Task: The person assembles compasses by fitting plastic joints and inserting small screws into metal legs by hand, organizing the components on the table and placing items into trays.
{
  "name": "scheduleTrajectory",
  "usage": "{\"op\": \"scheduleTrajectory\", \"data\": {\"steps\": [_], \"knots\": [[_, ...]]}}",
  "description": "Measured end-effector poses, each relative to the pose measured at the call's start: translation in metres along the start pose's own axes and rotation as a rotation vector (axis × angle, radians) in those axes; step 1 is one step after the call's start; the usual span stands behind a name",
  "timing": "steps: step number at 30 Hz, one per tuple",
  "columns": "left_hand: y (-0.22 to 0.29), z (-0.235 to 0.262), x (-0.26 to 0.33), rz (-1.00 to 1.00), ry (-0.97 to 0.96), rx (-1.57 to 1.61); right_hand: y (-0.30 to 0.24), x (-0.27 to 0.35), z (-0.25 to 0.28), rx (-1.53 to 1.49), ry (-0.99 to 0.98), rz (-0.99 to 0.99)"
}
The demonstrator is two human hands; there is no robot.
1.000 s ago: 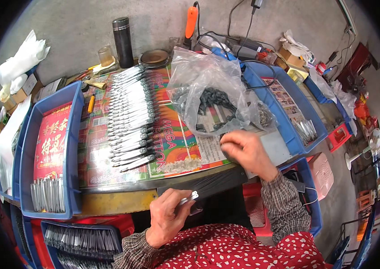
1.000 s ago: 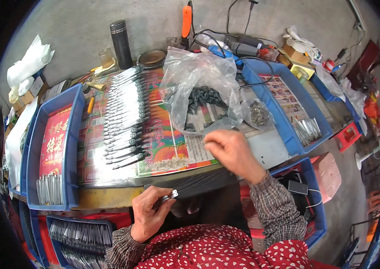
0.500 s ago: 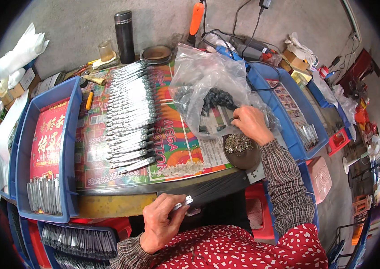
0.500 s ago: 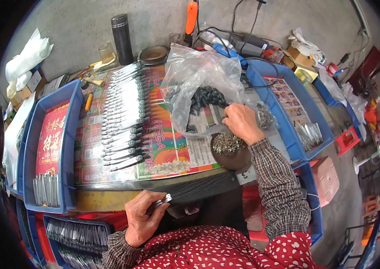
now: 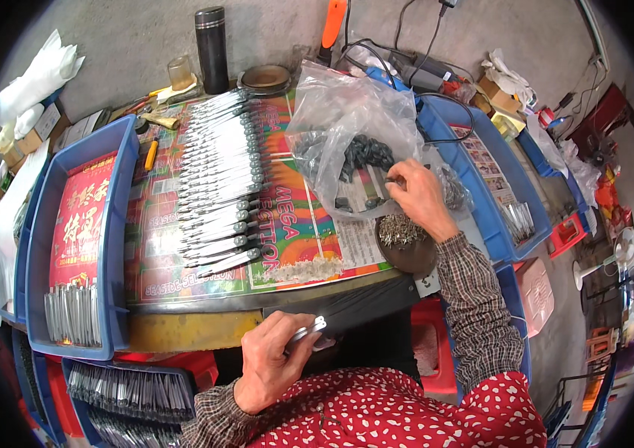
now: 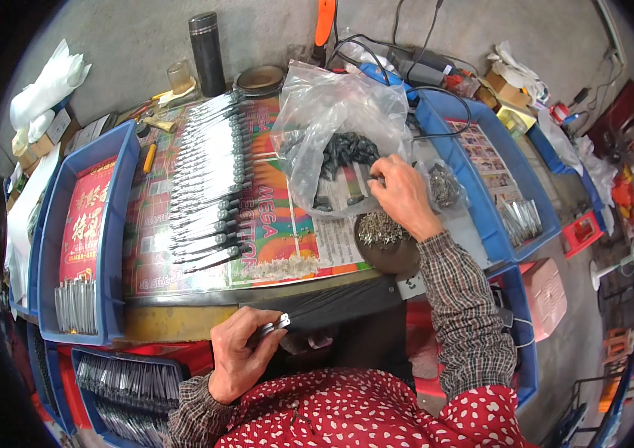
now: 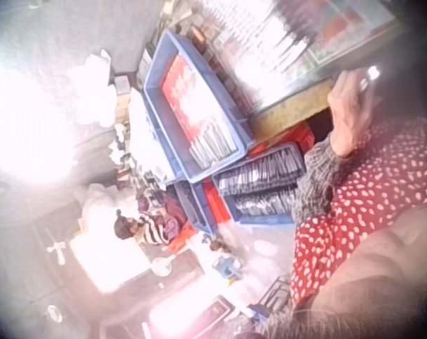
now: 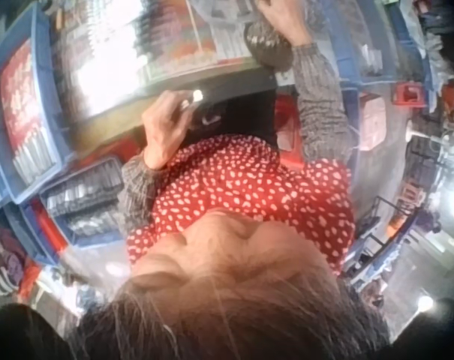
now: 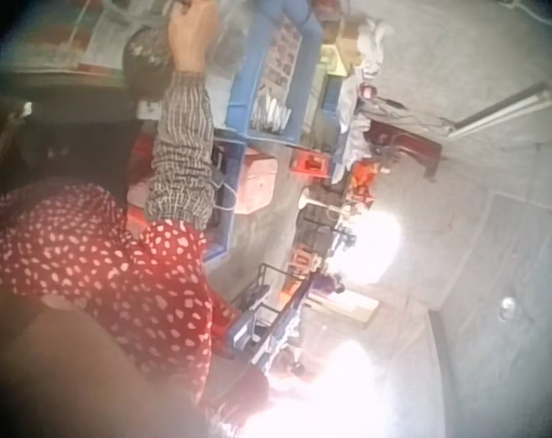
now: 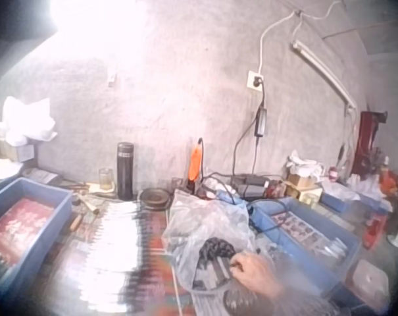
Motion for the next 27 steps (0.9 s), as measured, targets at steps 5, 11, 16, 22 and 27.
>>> {"op": "scheduleTrajectory", "data": {"steps": [5,11,16,22,27], "knots": [[0.003,-0.002,0.002,-0.005,0.01,0.017,-0.031,0.035,0.024,-0.232,0.011,0.007],[0.009,-0.003,0.002,0.005,-0.018,0.017,-0.068,0.108,0.034,-0.497,-0.114,0.132],[0.013,-0.005,0.003,-0.025,-0.034,-0.001,-0.069,0.153,0.011,-0.922,-0.524,-0.159],[0.016,-0.01,0.008,-0.025,-0.074,-0.017,-0.072,0.176,0.007,-0.974,-0.695,-0.187],[0.017,-0.015,0.015,-0.029,-0.05,0.009,-0.074,0.186,0.004,-0.969,-0.703,-0.269]]}}
Point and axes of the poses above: each hand's wrist, its own x-axis away from the middle knuckle, its own z-axis out of the back of the hand, y = z × x, the point moved 5 cm from there along -x, towards the middle knuckle, and after that the axes turned 14 degrees about -z, right-handed, at the moved point
